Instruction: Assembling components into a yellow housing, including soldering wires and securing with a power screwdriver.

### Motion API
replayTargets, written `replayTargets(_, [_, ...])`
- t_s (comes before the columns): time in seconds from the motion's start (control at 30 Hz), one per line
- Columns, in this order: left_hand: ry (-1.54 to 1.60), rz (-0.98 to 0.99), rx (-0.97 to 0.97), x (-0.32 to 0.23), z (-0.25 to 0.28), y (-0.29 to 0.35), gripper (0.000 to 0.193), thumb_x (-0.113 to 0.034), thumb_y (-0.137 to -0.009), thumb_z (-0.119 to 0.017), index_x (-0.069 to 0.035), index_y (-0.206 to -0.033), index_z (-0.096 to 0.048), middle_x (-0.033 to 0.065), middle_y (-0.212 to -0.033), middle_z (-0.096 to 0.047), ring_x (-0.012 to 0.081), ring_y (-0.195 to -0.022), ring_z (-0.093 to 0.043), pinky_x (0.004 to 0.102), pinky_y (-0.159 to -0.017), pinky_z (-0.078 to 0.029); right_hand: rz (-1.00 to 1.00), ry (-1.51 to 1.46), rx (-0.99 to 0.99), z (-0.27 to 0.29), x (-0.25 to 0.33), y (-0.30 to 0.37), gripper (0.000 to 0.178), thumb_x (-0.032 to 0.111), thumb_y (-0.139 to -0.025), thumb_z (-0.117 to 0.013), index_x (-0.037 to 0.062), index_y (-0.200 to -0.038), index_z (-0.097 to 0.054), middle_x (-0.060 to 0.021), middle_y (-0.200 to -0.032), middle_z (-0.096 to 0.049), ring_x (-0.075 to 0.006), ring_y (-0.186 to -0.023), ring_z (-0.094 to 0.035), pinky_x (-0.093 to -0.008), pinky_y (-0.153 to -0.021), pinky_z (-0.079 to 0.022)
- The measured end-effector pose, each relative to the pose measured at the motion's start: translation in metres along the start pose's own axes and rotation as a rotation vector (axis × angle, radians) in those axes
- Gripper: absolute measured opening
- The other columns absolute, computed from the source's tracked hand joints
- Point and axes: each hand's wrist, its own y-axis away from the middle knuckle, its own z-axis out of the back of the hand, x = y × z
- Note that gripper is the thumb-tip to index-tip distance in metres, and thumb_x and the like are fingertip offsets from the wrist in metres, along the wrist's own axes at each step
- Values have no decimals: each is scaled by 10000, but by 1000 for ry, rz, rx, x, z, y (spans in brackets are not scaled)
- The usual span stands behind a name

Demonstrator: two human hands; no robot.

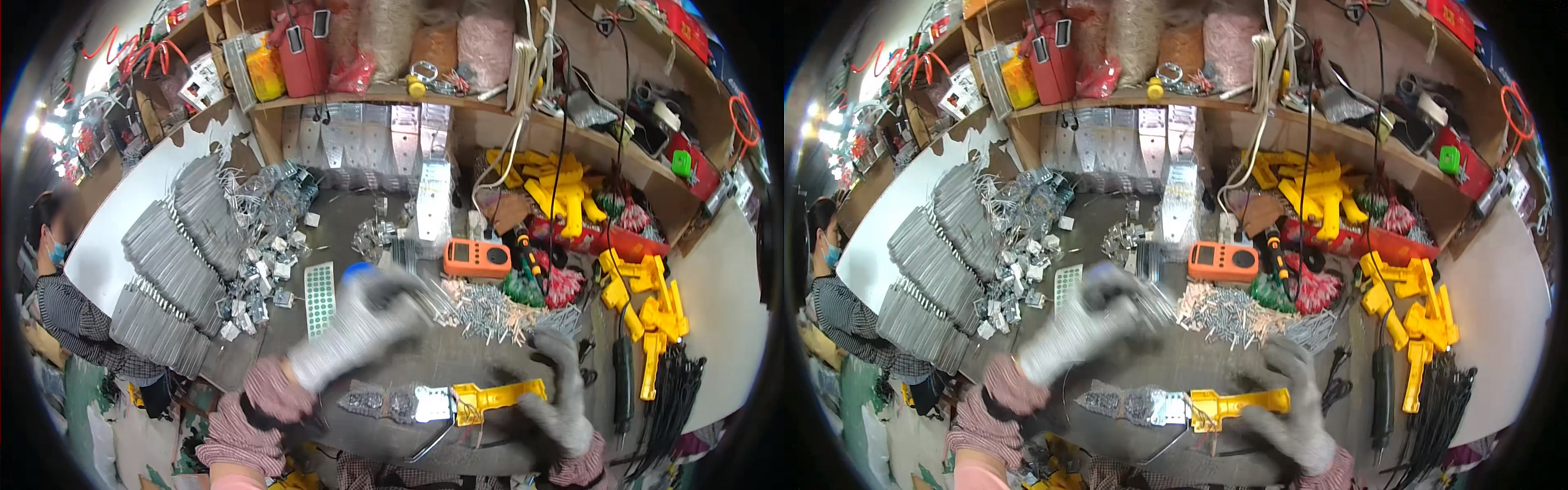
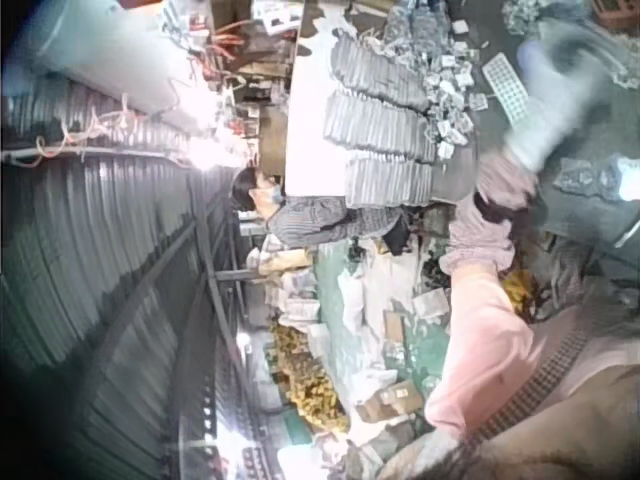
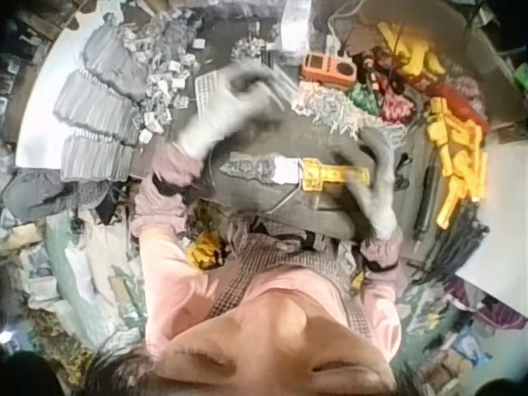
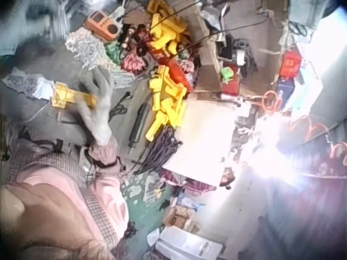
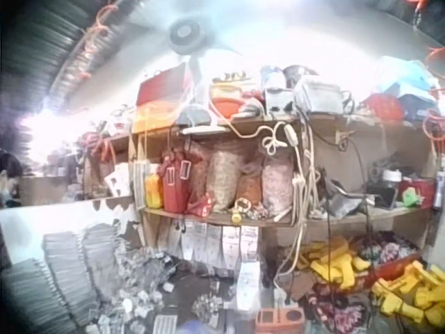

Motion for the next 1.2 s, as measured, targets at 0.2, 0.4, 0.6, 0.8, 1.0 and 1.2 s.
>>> replayTargets(0.2, [299,146,547,-14,-56,57,232,-199,-949,-705,-13,-1070,-636,60,-1076,-557,181,-1078,-547,336,-956,-443,-155,-215,237,-32,44,-9,458,210,-751,-868,83,-1124,-635,-90,-1061,-645,-291,-987,-651,-442,-874,-512])
replayTargets(0.4, [422,436,639,-46,-24,80,408,-453,-971,-614,-48,-950,-659,168,-1309,-502,317,-1235,-489,434,-1039,-385,346,419,154,27,10,18,294,252,-704,-835,166,-913,-647,1,-867,-637,-196,-841,-664,-408,-813,-509])
replayTargets(0.6, [700,378,702,9,4,106,480,-531,-936,-658,-53,-903,-647,200,-1217,-586,292,-1187,-541,415,-992,-454,-7,120,-55,58,-12,59,271,125,-674,-823,131,-849,-617,-42,-847,-665,-246,-777,-670,-408,-756,-484])
replayTargets(0.8, [648,466,1011,-31,-74,81,459,-271,-1084,-484,-3,-1455,-451,130,-1354,-550,190,-1232,-524,367,-1062,-442,92,-5,-154,36,-22,77,278,173,-709,-827,62,-886,-644,-102,-917,-693,-285,-867,-688,-423,-774,-509])
replayTargets(1.0, [366,724,1159,-33,-73,82,478,-324,-1107,-412,-34,-1480,-486,44,-1031,-674,132,-810,-578,300,-792,-519,-393,-499,370,49,-1,74,205,79,-850,-749,21,-1036,-686,-137,-984,-703,-291,-909,-692,-387,-810,-546])
replayTargets(1.2, [2,1087,1526,-26,-56,81,394,-345,-1073,-500,-102,-1359,-620,79,-1107,-717,192,-1059,-658,369,-977,-520,-174,-421,630,58,-7,79,257,177,-980,-651,63,-1205,-701,-139,-958,-748,-224,-849,-740,-331,-724,-583])
